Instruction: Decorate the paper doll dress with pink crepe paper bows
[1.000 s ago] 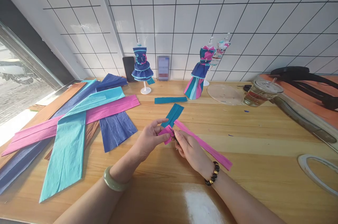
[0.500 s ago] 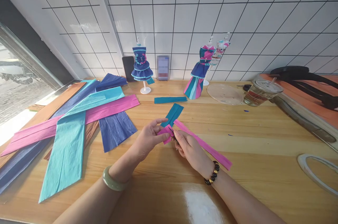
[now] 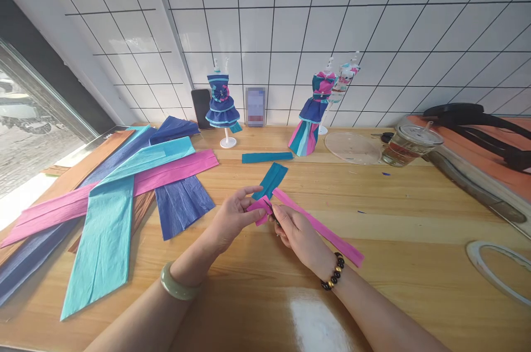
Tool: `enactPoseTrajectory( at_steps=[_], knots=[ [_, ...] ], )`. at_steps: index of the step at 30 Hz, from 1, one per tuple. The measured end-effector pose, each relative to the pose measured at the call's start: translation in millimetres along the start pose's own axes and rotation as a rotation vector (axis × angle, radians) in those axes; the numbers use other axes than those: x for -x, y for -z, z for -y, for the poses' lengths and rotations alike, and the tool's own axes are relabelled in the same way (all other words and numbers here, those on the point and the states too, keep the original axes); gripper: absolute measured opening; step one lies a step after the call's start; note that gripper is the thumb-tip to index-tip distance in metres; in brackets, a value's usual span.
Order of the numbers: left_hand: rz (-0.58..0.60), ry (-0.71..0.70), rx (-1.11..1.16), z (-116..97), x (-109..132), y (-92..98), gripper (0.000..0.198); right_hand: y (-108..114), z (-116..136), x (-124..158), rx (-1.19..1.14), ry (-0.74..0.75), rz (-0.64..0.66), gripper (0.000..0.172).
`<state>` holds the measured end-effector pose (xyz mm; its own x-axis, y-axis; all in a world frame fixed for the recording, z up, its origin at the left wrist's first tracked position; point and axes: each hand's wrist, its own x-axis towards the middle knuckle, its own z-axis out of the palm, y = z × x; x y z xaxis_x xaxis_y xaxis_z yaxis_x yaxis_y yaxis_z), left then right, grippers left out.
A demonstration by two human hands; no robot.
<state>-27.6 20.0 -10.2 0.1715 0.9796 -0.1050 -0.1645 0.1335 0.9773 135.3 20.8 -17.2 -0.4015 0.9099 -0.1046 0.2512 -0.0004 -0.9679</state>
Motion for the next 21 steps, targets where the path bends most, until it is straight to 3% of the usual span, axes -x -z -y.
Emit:
enactPoseTrajectory(
  at_steps=[21],
  knots=[
    [-0.009, 0.001, -0.016, -3.7, 0.3, 0.8, 0.052, -0.1, -0.3, 0.6, 0.012, -0.007, 0.002, 0.041]
  ],
)
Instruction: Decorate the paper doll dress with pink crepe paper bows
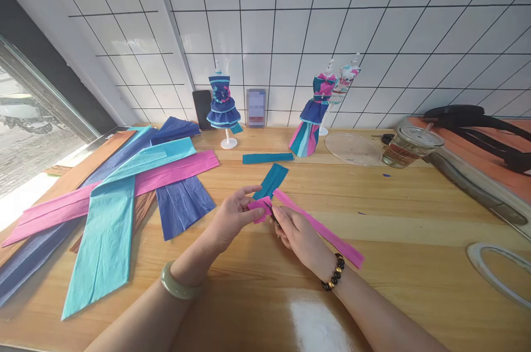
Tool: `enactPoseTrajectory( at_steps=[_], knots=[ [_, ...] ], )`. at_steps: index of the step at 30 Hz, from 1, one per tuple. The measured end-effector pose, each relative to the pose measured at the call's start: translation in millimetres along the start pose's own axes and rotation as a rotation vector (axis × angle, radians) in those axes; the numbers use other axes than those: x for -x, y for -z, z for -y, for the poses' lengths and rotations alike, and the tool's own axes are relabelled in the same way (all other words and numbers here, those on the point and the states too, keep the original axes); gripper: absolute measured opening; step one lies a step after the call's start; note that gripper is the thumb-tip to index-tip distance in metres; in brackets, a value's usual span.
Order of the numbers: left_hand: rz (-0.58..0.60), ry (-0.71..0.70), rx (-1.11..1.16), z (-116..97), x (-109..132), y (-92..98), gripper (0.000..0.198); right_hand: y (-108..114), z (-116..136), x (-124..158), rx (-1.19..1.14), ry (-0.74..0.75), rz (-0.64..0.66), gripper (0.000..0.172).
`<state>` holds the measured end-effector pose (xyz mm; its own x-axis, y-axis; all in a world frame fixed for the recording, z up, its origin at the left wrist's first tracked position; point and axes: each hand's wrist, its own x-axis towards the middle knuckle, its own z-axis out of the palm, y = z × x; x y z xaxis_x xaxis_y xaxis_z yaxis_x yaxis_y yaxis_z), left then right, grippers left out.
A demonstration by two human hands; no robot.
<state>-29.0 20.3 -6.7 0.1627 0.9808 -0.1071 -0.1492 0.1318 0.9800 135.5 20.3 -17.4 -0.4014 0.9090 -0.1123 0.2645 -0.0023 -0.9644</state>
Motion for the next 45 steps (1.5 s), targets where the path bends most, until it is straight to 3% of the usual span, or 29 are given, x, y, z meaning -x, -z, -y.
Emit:
enactPoseTrajectory(
  at_steps=[45],
  knots=[
    [-0.007, 0.003, -0.023, -1.8, 0.1, 2.4, 0.05, 1.6, 0.1, 0.5, 0.046, -0.01, -0.007, 0.04]
  ],
)
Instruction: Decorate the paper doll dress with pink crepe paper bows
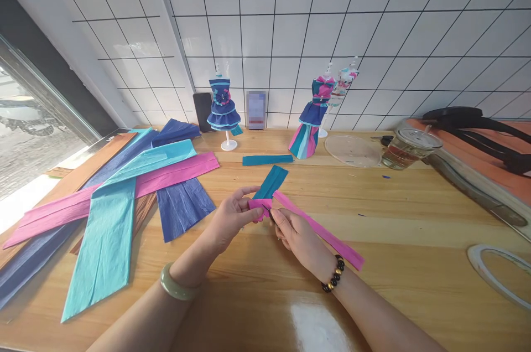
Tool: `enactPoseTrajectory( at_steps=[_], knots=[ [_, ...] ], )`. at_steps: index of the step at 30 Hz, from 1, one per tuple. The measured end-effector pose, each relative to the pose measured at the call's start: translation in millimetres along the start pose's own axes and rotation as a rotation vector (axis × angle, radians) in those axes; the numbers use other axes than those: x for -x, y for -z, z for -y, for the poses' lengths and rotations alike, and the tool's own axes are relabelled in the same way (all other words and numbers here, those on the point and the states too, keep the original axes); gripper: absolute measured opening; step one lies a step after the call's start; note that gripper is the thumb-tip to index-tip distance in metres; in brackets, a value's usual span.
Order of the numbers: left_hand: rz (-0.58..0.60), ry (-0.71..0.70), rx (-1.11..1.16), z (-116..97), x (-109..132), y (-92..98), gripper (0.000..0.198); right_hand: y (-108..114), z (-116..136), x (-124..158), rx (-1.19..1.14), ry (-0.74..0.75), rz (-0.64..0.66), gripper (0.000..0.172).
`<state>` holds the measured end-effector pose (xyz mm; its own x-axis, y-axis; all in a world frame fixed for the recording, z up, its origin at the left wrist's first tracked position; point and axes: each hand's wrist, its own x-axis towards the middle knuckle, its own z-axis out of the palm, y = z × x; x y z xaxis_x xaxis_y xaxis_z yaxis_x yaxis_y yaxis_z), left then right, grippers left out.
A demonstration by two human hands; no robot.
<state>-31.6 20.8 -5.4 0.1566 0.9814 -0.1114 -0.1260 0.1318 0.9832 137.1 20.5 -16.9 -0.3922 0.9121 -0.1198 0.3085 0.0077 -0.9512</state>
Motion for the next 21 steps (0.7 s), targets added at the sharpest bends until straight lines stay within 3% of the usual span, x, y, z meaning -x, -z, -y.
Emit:
enactPoseTrajectory(
  at_steps=[21],
  knots=[
    [-0.014, 0.007, -0.022, -2.6, 0.2, -0.3, 0.051, -0.7, 0.6, 0.9, 0.025, 0.001, 0.008, 0.041]
  ],
)
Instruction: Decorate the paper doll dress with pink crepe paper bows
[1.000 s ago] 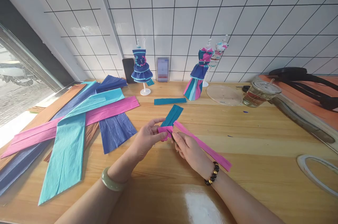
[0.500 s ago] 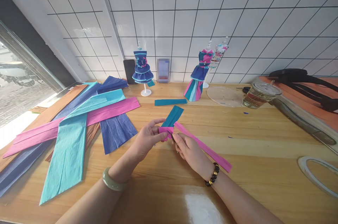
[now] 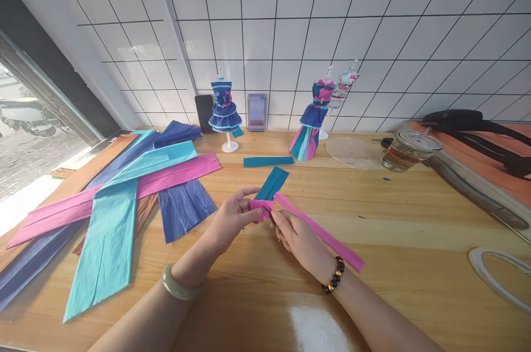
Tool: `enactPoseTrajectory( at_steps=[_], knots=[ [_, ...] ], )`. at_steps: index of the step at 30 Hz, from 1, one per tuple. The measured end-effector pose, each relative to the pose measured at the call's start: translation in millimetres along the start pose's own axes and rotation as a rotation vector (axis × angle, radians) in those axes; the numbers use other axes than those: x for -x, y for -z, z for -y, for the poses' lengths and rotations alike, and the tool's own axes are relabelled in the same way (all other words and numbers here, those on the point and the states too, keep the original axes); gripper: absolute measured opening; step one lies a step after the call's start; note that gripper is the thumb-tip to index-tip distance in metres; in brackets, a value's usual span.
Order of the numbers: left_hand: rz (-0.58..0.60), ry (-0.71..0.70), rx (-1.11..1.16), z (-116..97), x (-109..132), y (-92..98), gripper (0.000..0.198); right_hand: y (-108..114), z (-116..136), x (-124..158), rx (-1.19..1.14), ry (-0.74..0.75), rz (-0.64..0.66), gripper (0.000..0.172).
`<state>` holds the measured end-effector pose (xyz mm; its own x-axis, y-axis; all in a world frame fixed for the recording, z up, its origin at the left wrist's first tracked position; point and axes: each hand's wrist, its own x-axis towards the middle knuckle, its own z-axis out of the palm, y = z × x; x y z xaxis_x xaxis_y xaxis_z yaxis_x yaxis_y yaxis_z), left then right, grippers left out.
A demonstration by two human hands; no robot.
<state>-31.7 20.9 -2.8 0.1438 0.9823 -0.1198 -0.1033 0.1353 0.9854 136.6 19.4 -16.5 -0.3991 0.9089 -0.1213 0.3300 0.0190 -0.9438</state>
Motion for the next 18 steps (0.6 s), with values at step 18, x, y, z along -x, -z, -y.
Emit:
enactPoseTrajectory(
  at_steps=[18],
  knots=[
    [0.004, 0.016, 0.044, 1.4, -0.2, -3.4, 0.055, -1.5, -0.8, -0.6, -0.007, 0.018, -0.012, 0.04]
  ],
)
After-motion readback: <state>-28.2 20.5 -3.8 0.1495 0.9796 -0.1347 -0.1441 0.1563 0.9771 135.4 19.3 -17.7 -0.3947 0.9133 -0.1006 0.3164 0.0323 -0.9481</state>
